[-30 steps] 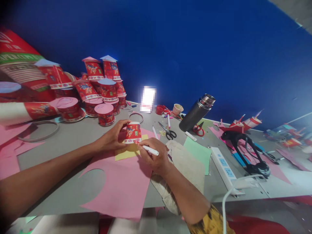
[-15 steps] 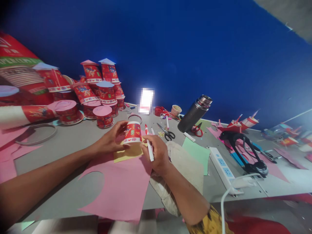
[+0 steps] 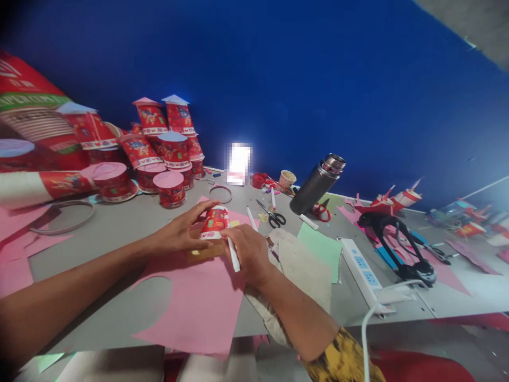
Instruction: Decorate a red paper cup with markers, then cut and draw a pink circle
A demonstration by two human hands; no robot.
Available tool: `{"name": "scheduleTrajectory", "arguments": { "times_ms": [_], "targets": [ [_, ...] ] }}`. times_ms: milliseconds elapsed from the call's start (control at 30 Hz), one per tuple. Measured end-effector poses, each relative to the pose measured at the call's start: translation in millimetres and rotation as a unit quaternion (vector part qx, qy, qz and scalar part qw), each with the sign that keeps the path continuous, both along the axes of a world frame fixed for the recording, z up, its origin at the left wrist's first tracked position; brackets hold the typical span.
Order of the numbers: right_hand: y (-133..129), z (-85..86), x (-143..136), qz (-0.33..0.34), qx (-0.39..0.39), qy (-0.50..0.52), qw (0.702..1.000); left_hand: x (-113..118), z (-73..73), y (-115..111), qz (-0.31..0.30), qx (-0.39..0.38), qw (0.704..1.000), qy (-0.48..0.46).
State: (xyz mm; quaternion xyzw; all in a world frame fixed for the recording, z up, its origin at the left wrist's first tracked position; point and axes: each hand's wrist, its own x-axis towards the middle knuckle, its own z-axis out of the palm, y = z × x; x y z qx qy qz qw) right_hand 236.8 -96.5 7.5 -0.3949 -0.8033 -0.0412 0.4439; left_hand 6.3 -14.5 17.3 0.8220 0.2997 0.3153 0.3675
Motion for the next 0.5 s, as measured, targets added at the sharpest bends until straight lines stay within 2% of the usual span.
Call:
{"name": "scheduleTrajectory", "arguments": {
  "times_ms": [233,333,500],
  "targets": [
    [-3,15.0,6,0.049,0.028,0.090,0.994,3,-9.9,11,0.023,0.049,0.998,-0.040],
    [-5,18.7,7,0.047,-0.003,0.103,0.994,3,-15.6,15,0.028,0.070,0.996,-0.044],
    [-7,15.1,3,0.035,-0.047,0.105,0.993,3,-19.2,15,0.023,0.082,0.996,-0.039]
  ]
}}
